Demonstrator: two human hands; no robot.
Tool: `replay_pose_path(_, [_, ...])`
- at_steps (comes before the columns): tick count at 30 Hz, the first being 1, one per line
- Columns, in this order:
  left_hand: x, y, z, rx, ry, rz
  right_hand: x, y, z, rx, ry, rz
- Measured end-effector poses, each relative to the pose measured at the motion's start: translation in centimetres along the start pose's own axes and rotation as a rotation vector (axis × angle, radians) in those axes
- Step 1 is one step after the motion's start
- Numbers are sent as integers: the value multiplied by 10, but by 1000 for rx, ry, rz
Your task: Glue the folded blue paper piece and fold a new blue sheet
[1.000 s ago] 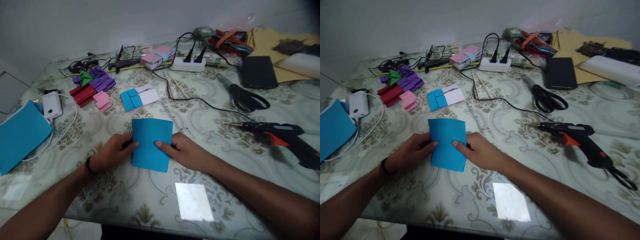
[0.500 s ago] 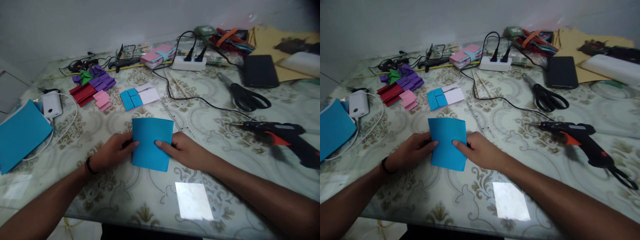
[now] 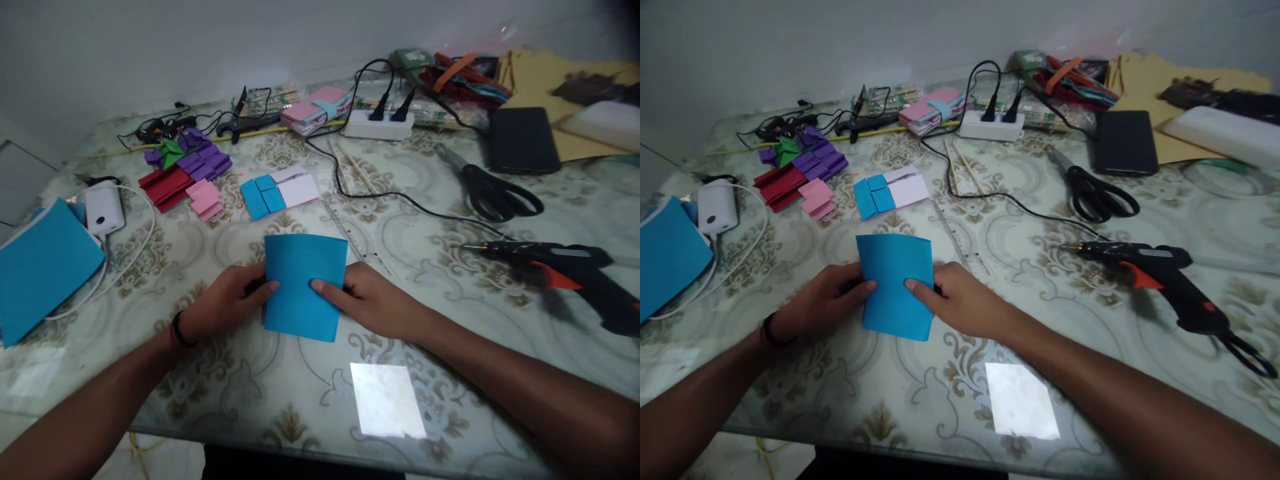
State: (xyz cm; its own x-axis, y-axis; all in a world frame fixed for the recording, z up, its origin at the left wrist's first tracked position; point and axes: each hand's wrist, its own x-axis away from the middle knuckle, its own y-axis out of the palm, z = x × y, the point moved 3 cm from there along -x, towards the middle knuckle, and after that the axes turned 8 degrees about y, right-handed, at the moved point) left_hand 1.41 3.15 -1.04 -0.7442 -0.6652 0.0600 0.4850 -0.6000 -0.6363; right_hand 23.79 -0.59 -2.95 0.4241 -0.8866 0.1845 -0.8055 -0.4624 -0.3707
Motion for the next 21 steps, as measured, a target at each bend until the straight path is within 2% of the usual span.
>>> replay_pose_path(6, [0,0,-2,-2,8,3,0,1,1,2,25,-5])
replay_pose_path(21, [0,-1,1,-17,-13,5,0,-1,-2,18,-20,4])
